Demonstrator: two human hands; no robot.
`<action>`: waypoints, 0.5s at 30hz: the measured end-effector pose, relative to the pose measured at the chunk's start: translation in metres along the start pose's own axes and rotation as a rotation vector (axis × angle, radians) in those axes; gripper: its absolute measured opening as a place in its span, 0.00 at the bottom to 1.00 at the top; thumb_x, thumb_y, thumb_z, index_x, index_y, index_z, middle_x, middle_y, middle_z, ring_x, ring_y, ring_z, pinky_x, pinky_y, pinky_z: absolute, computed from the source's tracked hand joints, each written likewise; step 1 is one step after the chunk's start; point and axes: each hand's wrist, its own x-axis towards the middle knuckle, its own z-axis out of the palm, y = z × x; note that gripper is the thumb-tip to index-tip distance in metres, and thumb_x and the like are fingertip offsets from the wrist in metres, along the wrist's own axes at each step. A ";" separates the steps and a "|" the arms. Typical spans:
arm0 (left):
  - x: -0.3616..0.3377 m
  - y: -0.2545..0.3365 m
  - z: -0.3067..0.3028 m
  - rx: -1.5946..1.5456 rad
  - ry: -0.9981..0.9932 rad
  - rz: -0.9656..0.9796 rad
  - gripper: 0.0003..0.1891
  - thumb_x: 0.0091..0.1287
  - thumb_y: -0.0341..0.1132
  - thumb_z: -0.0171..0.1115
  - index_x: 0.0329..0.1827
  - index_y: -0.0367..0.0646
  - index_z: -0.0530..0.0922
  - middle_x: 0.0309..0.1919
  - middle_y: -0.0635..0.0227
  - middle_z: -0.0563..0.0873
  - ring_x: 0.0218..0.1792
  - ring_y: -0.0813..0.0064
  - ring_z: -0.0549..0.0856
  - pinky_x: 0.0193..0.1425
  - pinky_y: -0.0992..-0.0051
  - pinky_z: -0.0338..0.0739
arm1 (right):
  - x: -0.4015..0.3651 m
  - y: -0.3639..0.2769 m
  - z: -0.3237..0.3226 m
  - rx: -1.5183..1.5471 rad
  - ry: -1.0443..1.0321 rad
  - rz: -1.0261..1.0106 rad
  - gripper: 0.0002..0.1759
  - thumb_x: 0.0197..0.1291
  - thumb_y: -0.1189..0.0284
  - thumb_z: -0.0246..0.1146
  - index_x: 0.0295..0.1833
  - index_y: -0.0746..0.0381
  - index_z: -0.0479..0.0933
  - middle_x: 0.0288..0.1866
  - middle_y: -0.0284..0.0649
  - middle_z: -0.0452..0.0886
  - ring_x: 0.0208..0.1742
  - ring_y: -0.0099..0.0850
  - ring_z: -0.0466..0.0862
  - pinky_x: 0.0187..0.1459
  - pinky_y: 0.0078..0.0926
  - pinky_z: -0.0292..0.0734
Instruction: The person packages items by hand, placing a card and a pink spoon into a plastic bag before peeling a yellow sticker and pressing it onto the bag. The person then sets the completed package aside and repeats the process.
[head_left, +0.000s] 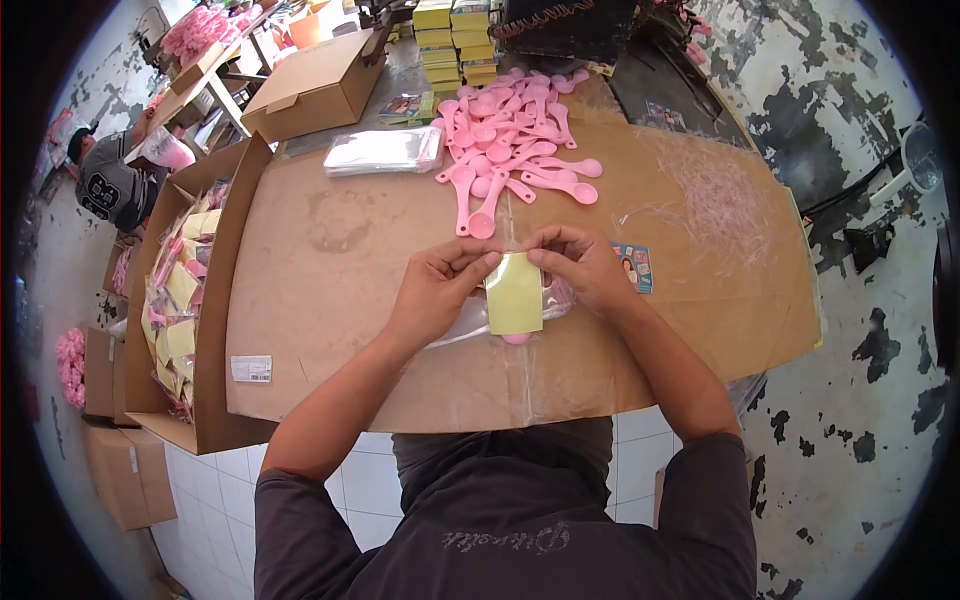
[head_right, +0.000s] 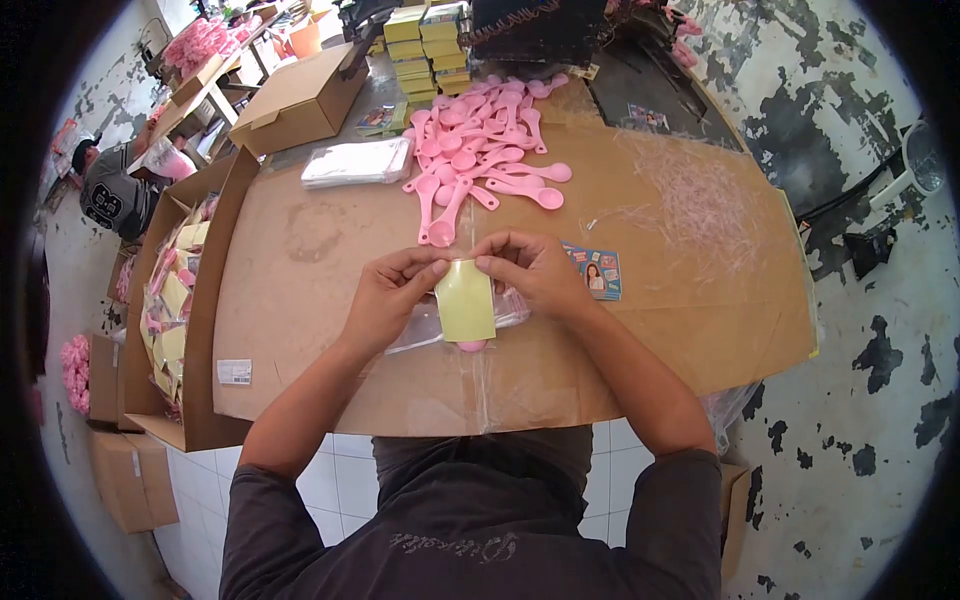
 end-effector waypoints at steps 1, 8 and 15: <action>0.000 0.001 0.000 0.014 -0.013 0.001 0.13 0.79 0.33 0.65 0.59 0.35 0.85 0.45 0.65 0.93 0.43 0.80 0.90 0.45 0.76 0.86 | -0.001 0.000 0.000 0.007 -0.006 0.002 0.09 0.72 0.73 0.69 0.53 0.64 0.84 0.42 0.31 0.88 0.39 0.16 0.84 0.41 0.18 0.80; -0.002 0.007 0.001 0.050 0.031 -0.028 0.14 0.79 0.35 0.65 0.60 0.36 0.85 0.43 0.66 0.93 0.41 0.81 0.90 0.45 0.77 0.85 | -0.001 -0.003 -0.004 -0.001 -0.003 -0.012 0.09 0.71 0.74 0.70 0.54 0.65 0.85 0.42 0.31 0.88 0.39 0.17 0.84 0.42 0.18 0.80; -0.002 0.007 0.002 0.074 0.055 0.014 0.14 0.80 0.34 0.64 0.60 0.35 0.85 0.45 0.65 0.93 0.43 0.81 0.90 0.47 0.76 0.86 | -0.001 -0.003 -0.006 0.038 0.001 -0.008 0.10 0.71 0.75 0.69 0.54 0.66 0.84 0.42 0.32 0.88 0.39 0.17 0.84 0.43 0.19 0.80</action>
